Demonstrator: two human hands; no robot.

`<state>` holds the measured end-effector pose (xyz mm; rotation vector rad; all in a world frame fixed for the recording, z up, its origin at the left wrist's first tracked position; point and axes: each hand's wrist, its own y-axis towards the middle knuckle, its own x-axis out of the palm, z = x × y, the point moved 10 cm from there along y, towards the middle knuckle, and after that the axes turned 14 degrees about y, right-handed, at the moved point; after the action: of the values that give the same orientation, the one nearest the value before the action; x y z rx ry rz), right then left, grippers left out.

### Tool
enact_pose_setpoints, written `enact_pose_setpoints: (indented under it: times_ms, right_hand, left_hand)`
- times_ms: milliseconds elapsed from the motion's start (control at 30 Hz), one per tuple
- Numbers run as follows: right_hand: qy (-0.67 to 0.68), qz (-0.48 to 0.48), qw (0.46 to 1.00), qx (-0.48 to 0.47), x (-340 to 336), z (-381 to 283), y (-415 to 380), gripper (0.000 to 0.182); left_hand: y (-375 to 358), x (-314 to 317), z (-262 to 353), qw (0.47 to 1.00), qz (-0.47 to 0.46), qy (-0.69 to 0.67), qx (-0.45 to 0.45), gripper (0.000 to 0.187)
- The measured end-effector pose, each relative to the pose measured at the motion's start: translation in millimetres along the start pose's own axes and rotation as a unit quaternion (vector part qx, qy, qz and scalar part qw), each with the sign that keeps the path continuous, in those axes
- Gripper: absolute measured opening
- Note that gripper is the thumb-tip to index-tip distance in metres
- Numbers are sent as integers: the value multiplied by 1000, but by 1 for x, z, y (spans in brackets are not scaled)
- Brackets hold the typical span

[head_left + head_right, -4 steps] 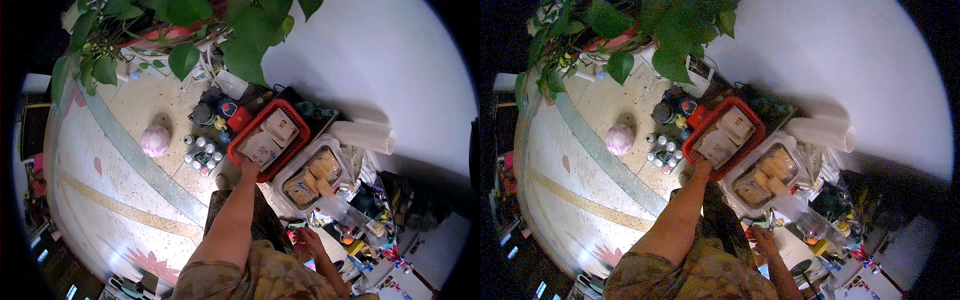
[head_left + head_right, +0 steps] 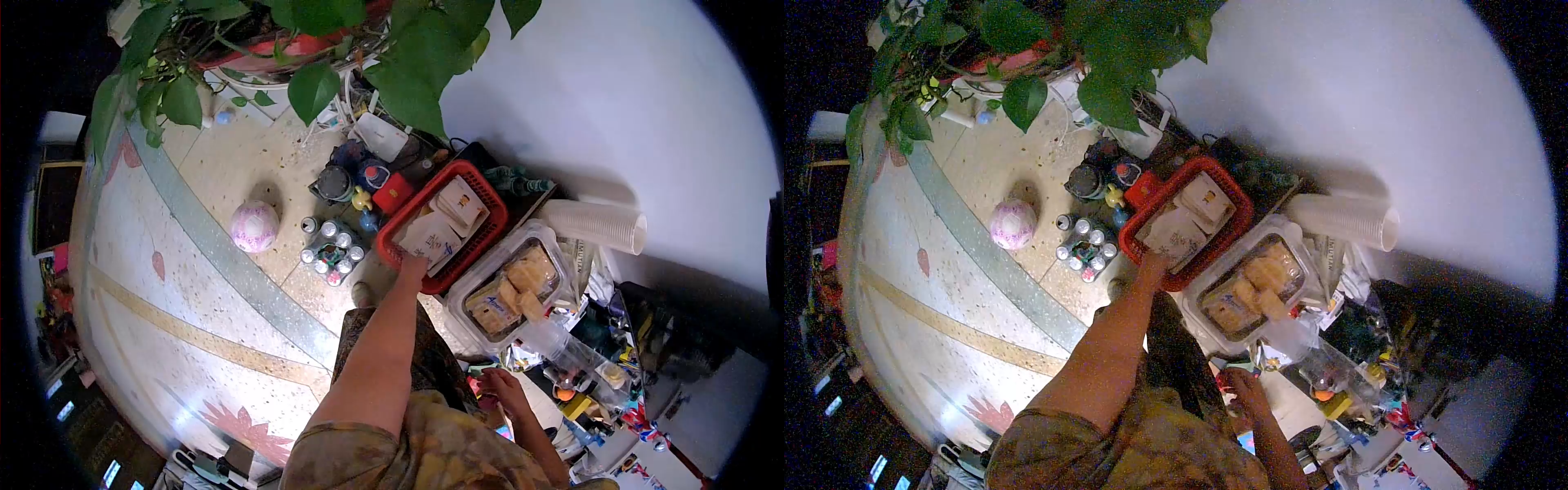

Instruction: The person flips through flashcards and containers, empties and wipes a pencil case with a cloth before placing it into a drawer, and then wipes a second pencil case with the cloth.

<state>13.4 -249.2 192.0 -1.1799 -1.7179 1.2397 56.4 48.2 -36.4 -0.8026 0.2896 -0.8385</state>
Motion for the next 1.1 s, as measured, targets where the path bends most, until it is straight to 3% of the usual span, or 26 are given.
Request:
enact_pose_setpoints:
  times_ms: [67,167,233,333,400,467,500,567,600,633,700,733,767,800,833,867,933,967,1033,1067,1100]
  right_hand:
    - [-8,-7,1000,-3,3,-1,5,29]
    - [47,5,998,-29,1,-12,5,32]
    - [65,30,997,-9,7,-18,0,35]
    - [7,34,999,24,12,-16,0,31]
    - [-30,37,997,56,14,-12,-2,29]
    - [-266,-26,962,61,42,-23,-11,26]
    - [-265,-23,962,59,56,-36,-19,26]
    - [-311,-113,930,-161,119,-100,-39,25]
    - [-305,-154,905,-255,145,-127,-51,23]
    - [-336,-144,892,-264,162,-154,-55,22]
    - [-481,-123,777,-387,195,-211,-48,22]
    - [-490,-92,738,-455,210,-243,-46,15]
    - [-494,-73,720,-483,220,-265,-31,16]
    - [-497,-55,700,-510,227,-286,-9,16]
    - [-524,-40,692,-496,226,-299,31,18]
    - [-550,-26,682,-481,223,-309,72,20]
    - [-702,-3,644,-303,216,-307,151,25]
    - [-709,-5,637,-302,215,-308,179,25]
    - [-769,49,603,-207,192,-306,235,30]
    - [-779,49,591,-205,198,-308,237,30]
    - [-799,60,573,-173,201,-305,234,30]
  left_hand:
    - [-5,6,11,999,-39,-11,-31,44]
    - [17,19,-29,988,45,-127,-80,41]
    - [42,15,-68,993,106,37,-17,40]
    - [-8,-2,-22,979,191,48,-57,41]
    - [-4,-5,-22,988,137,57,-35,41]
    - [-10,-15,-11,994,81,65,-13,42]
    - [-28,-17,31,979,39,181,90,41]
    - [-53,-6,76,938,-6,290,192,40]
    - [-50,-14,65,983,5,166,84,38]
    - [-49,-17,47,999,14,37,-26,36]
    - [-31,-17,16,996,12,81,-46,34]
    - [-28,-20,7,993,11,104,-55,34]
    - [-24,-22,-1,990,11,126,-64,33]
    - [-23,-26,10,977,27,214,-3,33]
    - [-23,-27,22,952,43,298,59,33]
    - [-26,-28,20,953,45,294,60,33]
    - [-35,-28,33,933,60,333,120,32]
    - [-37,-28,37,927,67,342,139,32]
    - [-30,-11,8,870,-24,492,34,28]
    - [-23,-4,0,851,18,518,87,27]
    - [-26,-5,12,858,21,507,83,27]
